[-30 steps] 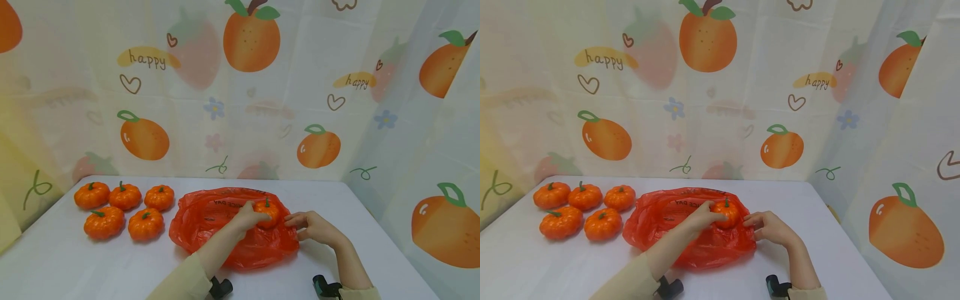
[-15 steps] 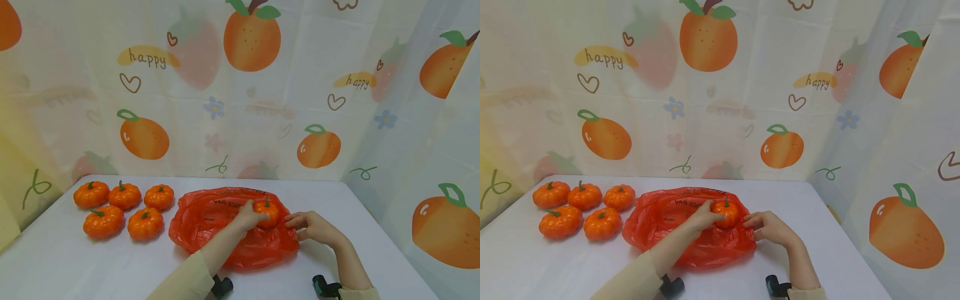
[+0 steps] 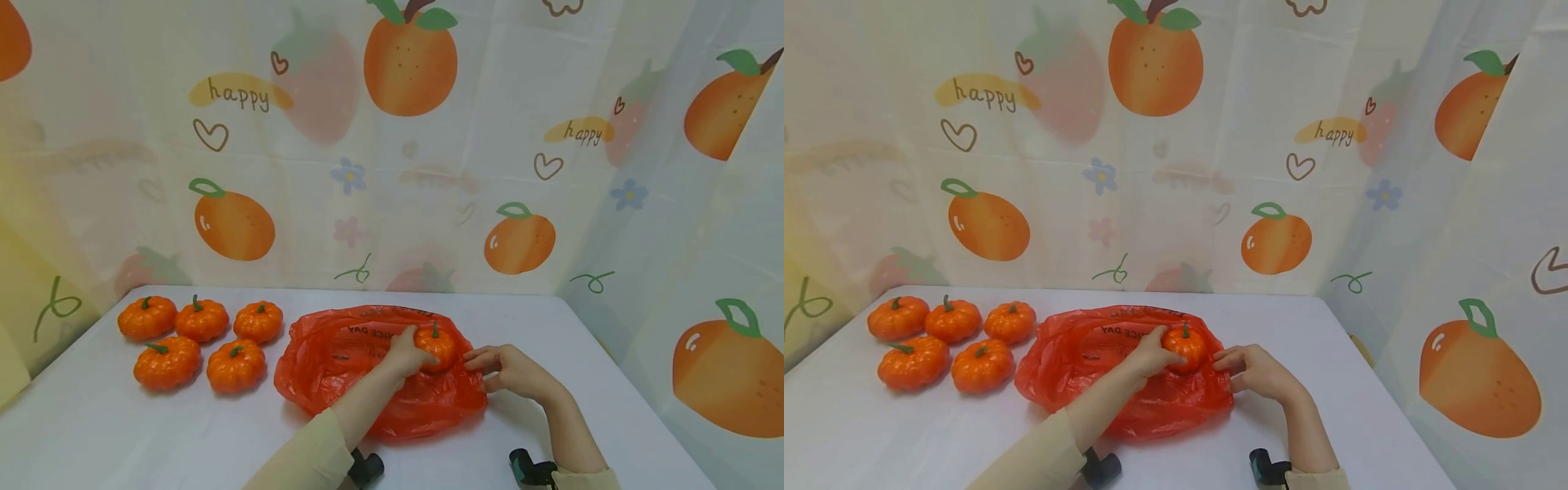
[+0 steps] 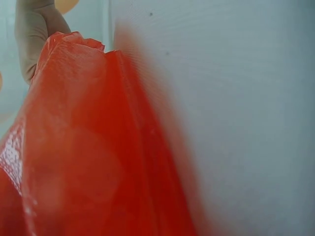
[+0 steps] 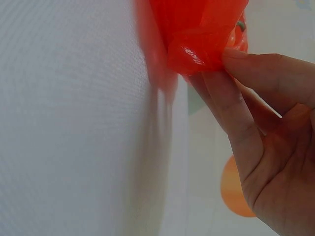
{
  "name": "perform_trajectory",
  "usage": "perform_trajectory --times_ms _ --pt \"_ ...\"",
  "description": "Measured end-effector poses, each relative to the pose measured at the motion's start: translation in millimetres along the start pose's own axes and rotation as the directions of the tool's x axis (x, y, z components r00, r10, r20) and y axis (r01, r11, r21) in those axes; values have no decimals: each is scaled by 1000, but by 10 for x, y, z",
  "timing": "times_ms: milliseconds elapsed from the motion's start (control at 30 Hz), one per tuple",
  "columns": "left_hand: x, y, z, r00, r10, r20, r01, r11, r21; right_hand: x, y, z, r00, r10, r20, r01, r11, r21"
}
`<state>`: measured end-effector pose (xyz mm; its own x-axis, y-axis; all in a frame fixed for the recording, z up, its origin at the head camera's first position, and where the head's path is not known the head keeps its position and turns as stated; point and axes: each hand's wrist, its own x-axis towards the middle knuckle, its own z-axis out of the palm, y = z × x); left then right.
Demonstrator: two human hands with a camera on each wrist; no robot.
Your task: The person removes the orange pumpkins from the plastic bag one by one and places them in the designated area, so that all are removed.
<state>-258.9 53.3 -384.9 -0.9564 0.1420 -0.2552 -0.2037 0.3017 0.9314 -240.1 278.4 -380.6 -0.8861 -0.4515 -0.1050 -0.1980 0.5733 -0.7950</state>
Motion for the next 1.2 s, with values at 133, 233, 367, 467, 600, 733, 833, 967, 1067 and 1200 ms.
perform_trajectory --times_ms 133,233,367,467,600,733,833,967,1067,1200 --pt "9 0 -4 1000 -8 -13 8 1000 1 6 5 2 1000 -9 3 9 1000 0" --pt "14 2 -5 1000 -12 -18 12 1000 -3 7 14 1 1000 -11 5 11 1000 3" --pt "15 4 -12 1000 -7 -21 7 1000 -11 8 27 -3 1000 -7 4 7 1000 11" --pt "11 3 -24 1000 -12 -18 11 1000 -14 9 34 -2 1000 -11 7 11 1000 15" --pt "5 1 -40 1000 -18 -12 18 1000 -19 6 27 -1 1000 -17 11 17 1000 15" --pt "-1 1 -48 1000 -22 0 22 999 -43 3 18 -2 1000 -25 13 24 1000 10" --pt "-3 1 -49 1000 -25 9 26 998 -59 2 16 -1 1000 -26 12 25 1000 12" --pt "6 -8 -53 1000 -10 18 12 998 -61 3 15 -1 1000 -16 11 16 1000 15" --pt "17 -15 -55 1000 4 16 -3 999 -42 3 9 -1 1000 -11 10 11 1000 14" --pt "16 -10 -52 1000 7 4 -7 1000 -17 0 4 4 1000 -11 10 11 1000 10"
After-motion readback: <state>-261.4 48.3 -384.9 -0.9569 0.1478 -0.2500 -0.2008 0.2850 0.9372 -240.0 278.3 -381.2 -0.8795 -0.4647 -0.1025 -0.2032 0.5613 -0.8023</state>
